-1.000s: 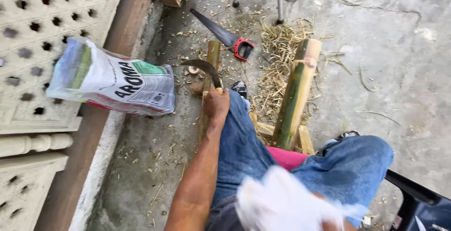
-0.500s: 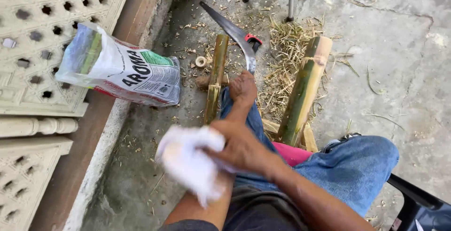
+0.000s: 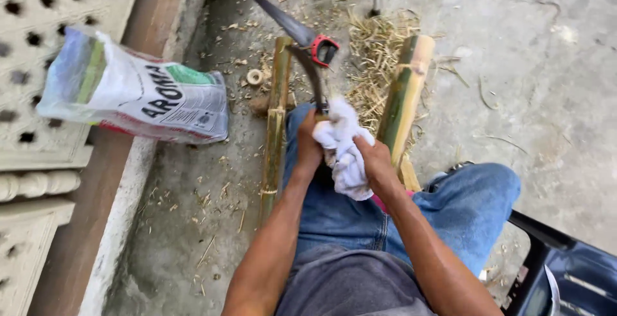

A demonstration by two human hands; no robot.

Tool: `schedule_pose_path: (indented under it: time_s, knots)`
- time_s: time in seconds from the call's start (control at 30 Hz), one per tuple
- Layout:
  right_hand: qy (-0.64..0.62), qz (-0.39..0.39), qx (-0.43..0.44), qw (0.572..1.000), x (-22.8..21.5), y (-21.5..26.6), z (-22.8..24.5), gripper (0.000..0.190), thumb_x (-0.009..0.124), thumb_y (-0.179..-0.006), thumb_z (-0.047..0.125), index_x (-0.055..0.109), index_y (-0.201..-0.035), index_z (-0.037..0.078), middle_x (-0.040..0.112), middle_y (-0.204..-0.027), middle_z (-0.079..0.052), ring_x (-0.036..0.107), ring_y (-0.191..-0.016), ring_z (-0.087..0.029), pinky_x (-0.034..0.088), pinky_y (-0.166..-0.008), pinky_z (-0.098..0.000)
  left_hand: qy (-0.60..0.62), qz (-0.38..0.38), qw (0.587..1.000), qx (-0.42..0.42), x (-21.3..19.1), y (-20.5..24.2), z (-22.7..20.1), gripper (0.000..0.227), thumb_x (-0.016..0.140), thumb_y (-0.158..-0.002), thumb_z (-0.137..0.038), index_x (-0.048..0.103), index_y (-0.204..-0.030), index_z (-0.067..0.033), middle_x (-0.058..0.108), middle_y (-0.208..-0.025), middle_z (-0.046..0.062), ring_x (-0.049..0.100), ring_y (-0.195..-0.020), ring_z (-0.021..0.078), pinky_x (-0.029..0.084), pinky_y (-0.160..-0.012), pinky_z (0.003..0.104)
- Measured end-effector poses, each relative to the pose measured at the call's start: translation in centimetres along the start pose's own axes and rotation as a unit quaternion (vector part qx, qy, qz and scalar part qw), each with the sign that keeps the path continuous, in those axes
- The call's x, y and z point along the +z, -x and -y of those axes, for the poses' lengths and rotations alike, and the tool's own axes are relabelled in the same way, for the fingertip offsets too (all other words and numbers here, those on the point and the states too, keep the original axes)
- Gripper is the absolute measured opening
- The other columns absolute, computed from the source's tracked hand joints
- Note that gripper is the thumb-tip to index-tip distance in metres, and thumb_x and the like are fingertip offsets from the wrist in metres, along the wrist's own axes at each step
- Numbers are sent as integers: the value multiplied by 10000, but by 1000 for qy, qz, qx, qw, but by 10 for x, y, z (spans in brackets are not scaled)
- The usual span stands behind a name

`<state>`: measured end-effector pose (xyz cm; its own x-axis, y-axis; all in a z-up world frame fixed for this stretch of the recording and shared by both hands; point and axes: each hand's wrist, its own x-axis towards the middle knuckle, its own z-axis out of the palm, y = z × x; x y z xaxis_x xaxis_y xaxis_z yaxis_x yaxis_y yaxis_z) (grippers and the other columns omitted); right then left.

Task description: Shave and carve a bamboo segment using a knife and a sickle.

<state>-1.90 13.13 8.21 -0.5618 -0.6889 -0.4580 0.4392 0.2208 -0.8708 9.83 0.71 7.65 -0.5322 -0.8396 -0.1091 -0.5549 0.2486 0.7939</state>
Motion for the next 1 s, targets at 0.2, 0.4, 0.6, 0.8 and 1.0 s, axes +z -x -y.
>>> schedule_pose_path:
  time_s: [0.2,0.4,0.6,0.8,1.0]
  knots:
    - [-371,106,122,914,10,8,19,625,353,-1020,544,571,-1391,90,685,-1314,-101,658,-1167,-272,513,-1027,-435,191,-57,928,314,-23,50,-95,770,855,-732,-330,508,-1246,127,612,-1025,245,616,-929,353,520,-764,476]
    - [-329,-75,137,931,-21,-63,-59,564,332,-1018,574,624,-1252,152,693,-1258,-97,633,-1153,-296,493,-996,-482,83,61,954,282,-25,78,-124,284,711,-868,-215,628,-1091,-58,680,-965,165,671,-897,361,544,-777,455]
    - [80,-136,82,984,-6,-42,-87,306,527,-1040,395,581,-1015,95,666,-988,-133,647,-908,-312,504,-807,-440,329,454,761,325,-42,192,-208,436,712,-954,-285,580,-1269,-15,667,-1130,160,697,-1063,289,575,-980,370]
    - [494,-31,-368,787,23,24,-14,141,610,-939,127,581,-1052,48,621,-1022,-153,612,-983,-356,471,-898,-460,159,470,774,394,-1,182,-226,351,682,-878,-315,638,-1149,-96,696,-1022,108,702,-979,280,557,-884,405]
    - [514,16,-90,853,-9,114,46,405,641,-980,310,569,-1348,156,629,-1195,-71,611,-1109,-231,463,-971,-411,-36,203,893,399,34,116,-138,354,722,-786,-193,634,-1093,-39,654,-986,184,662,-971,378,523,-866,503]
